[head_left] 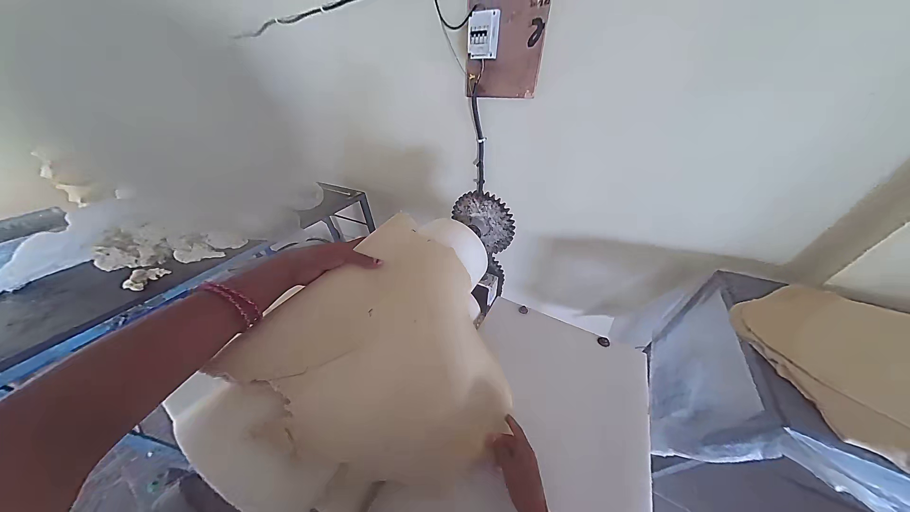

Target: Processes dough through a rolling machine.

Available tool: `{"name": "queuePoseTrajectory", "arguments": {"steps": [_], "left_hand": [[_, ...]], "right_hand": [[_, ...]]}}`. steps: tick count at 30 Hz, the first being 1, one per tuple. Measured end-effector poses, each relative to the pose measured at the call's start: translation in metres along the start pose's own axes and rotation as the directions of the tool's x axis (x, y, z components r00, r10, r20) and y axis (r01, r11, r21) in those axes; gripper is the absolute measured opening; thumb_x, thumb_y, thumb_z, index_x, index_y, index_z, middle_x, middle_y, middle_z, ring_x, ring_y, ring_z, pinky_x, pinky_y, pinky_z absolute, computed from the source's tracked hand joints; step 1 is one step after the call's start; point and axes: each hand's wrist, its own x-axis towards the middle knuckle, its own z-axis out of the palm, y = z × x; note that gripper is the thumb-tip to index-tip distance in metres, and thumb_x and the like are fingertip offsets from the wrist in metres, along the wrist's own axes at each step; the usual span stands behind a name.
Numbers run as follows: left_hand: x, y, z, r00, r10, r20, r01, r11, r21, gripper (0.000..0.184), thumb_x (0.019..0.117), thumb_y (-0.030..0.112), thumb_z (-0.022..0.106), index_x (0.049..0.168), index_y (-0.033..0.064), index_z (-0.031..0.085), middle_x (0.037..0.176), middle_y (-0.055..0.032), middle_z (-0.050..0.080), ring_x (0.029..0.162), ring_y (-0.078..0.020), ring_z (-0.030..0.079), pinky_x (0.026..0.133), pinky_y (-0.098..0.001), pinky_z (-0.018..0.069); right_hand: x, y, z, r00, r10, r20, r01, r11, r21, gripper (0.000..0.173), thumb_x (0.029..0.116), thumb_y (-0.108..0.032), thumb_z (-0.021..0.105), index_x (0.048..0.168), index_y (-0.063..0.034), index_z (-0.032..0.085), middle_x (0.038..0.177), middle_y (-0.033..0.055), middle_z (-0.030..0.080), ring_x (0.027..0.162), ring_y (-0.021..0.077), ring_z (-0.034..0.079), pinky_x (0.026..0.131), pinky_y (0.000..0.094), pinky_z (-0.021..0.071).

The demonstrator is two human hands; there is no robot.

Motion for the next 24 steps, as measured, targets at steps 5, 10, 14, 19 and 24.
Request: {"name": "queuePoseTrajectory", "arguments": {"steps": [5,10,14,19,24], "left_hand": [[0.008,0.008,-0.021,0.992,-0.005,-0.124,0.019,0.994,0.109,0.055,0.0995,0.015,0.063,0.15,0.0195,0.041,0.113,-0.0177,0.066,0.091,-0.0247,0.068,0.077,-0.0421,0.0572],[-0.013,0.055,-0.024,0.955,0.098,-0.279,-0.004,0.948,0.319,0.062,0.0966,0.0,0.064,0.152,0.0156,0.041,0.13,-0.0234,0.059,0.105,-0.034,0.063,0.087,-0.0529,0.0529],[-0.043,0.097,-0.017,0.906,0.262,-0.332,-0.115,0.908,0.402,0.069,0.0918,-0.005,0.065,0.154,0.0161,0.042,0.137,-0.0225,0.057,0.111,-0.0351,0.061,0.091,-0.0555,0.0515],[-0.076,0.151,-0.007,0.886,0.381,-0.264,-0.204,0.831,0.517,0.072,0.09,0.01,0.072,0.152,0.0374,0.047,0.134,-0.0101,0.066,0.105,-0.0271,0.071,0.08,-0.0508,0.0616],[-0.135,0.221,0.094,0.907,0.403,-0.121,-0.2,0.666,0.718,0.066,0.0981,0.022,0.067,0.155,0.0423,0.041,0.122,-0.0071,0.071,0.084,-0.016,0.069,0.062,-0.0309,0.0537]], "right_hand": [[-0.003,-0.035,0.012,0.98,-0.195,-0.048,0.161,0.906,-0.391,0.086,0.0914,-0.03,0.075,0.158,0.0023,0.031,0.148,0.0296,0.047,0.127,0.0452,0.056,0.102,0.0567,0.0488],[0.005,-0.062,0.06,0.894,-0.448,0.02,0.448,0.891,-0.07,0.062,0.0988,-0.033,0.062,0.147,0.0042,0.049,0.153,0.0251,0.047,0.141,0.0369,0.048,0.114,0.0501,0.0424],[0.009,-0.099,0.109,0.872,-0.485,0.07,0.474,0.871,0.128,0.074,0.1052,-0.039,0.044,0.157,0.01,0.025,0.165,0.0325,0.019,0.155,0.0408,0.019,0.127,0.0516,0.0191],[0.0,-0.14,0.146,0.911,-0.412,0.014,0.362,0.815,0.453,0.086,0.103,-0.045,0.038,0.162,0.0032,-0.001,0.168,0.0298,-0.009,0.157,0.0401,-0.006,0.127,0.054,0.0038],[-0.014,-0.175,0.142,0.919,-0.392,-0.051,0.387,0.865,0.321,0.075,0.1058,-0.044,0.035,0.164,-0.003,0.011,0.169,0.0273,-0.002,0.156,0.0479,-0.002,0.12,0.0708,0.0066]]}}
